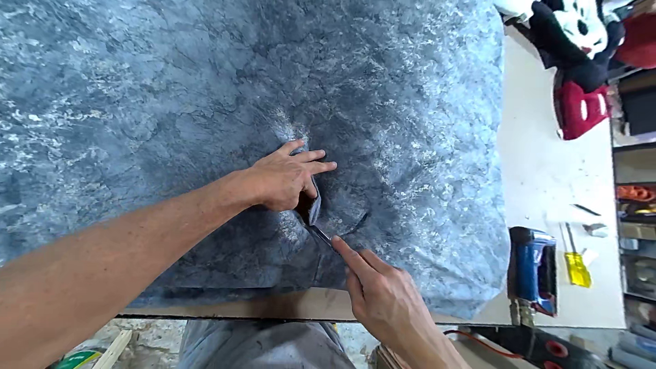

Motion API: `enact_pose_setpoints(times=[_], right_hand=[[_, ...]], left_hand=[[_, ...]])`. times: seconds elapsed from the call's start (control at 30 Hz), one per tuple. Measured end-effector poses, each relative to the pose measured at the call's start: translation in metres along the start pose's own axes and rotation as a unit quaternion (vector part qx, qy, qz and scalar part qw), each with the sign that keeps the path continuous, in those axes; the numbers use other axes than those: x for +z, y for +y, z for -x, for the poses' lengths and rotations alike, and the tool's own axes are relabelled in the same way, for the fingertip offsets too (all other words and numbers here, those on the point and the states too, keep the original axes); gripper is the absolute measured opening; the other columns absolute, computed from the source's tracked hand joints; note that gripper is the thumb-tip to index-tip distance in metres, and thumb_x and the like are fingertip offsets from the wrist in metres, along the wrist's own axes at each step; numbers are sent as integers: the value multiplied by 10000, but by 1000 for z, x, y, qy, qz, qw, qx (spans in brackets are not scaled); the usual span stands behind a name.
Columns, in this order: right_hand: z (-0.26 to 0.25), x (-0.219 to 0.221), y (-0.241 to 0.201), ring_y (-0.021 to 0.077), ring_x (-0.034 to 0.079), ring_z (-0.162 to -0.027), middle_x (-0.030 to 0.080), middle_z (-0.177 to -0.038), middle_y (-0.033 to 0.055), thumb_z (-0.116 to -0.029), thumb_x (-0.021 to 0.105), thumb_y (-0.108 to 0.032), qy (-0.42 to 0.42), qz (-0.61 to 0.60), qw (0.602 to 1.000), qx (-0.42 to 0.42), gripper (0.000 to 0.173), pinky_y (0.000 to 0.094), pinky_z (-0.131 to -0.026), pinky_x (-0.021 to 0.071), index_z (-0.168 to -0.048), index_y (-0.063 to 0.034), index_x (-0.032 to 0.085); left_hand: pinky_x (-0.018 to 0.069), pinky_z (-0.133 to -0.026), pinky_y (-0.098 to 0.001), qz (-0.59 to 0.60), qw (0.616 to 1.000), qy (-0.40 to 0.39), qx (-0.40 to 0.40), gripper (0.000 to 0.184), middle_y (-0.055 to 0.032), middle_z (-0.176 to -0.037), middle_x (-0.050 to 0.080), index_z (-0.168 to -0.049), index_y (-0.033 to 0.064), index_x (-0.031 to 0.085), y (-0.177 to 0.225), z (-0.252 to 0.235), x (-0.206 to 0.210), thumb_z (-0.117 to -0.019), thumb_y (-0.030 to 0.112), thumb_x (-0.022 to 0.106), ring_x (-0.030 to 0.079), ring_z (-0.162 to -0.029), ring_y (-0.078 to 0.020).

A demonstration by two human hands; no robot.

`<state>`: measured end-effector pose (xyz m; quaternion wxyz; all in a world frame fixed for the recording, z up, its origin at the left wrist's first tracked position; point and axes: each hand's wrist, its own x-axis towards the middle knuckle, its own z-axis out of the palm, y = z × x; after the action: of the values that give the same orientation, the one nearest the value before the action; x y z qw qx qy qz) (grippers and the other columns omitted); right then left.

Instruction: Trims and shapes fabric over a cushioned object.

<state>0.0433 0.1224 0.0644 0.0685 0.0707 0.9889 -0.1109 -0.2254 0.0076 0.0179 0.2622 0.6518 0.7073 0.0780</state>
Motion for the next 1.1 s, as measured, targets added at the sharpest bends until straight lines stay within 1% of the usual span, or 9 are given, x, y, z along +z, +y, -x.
enact_pose_setpoints(times=[0.1,0.17,0.23,0.3,0.37,0.47,0.57,0.7,1.1], right_hand=[[-5,-9,10,162,592,-522,674,-822,7,-972,468,-239,-17,-18,1000,5,450,378,-423,481,-1374,-264,669],[-7,-10,13,149,585,-524,675,-827,-4,-980,464,-250,-9,-22,1000,-3,448,368,-420,470,-1376,-286,671],[-9,-8,14,134,572,-520,661,-808,-13,-969,468,-237,-1,-21,1000,-14,456,348,-418,457,-1369,-293,678],[-10,-5,15,133,575,-521,660,-803,-16,-953,470,-220,-3,-14,1000,-23,473,343,-418,454,-1369,-301,678],[-11,-2,16,136,562,-507,649,-781,-13,-944,468,-211,-4,-5,999,-31,483,338,-410,438,-1370,-297,678],[-13,-2,16,137,550,-492,633,-761,-6,-933,468,-192,-5,6,999,-50,490,332,-399,432,-1367,-265,685],[-15,-7,19,150,551,-486,630,-759,3,-910,477,-174,-14,38,996,-82,508,339,-395,430,-1364,-258,689],[-22,-14,26,151,544,-480,622,-751,5,-900,478,-167,-26,61,990,-128,524,330,-395,419,-1374,-262,681],[-29,-32,54,146,539,-486,603,-745,-10,-924,453,-188,-32,65,981,-178,508,337,-390,409,-1366,-295,680]], left_hand=[[32,-1269,-615,-11,1000,-2,14,289,152,-1688,261,-1049,327,819,17,1,7,-874,128,704,112,-1600,-224],[72,-1280,-581,11,1000,6,27,275,156,-1686,265,-1030,299,813,22,1,16,-886,97,694,126,-1597,-193],[87,-1286,-558,15,999,21,41,307,190,-1642,349,-1029,303,814,19,0,22,-874,74,683,164,-1588,-171],[81,-1286,-557,21,998,36,48,356,223,-1523,510,-1022,306,811,17,0,26,-848,34,661,234,-1568,-160],[81,-1293,-549,27,997,47,51,356,211,-1391,630,-1045,305,806,18,1,27,-869,39,648,311,-1535,-142],[87,-1303,-510,46,995,69,50,353,186,-1248,709,-1040,304,808,18,1,29,-897,39,622,393,-1485,-110],[104,-1304,-498,56,994,84,51,337,184,-1211,723,-1017,308,810,17,0,32,-908,58,613,426,-1461,-99],[85,-1307,-482,69,995,69,37,330,190,-1223,718,-1022,313,811,17,0,28,-913,69,617,413,-1469,-91],[86,-1306,-487,111,991,75,28,431,175,-1257,709,-1078,316,804,13,-3,24,-902,15,550,418,-1465,-89]])
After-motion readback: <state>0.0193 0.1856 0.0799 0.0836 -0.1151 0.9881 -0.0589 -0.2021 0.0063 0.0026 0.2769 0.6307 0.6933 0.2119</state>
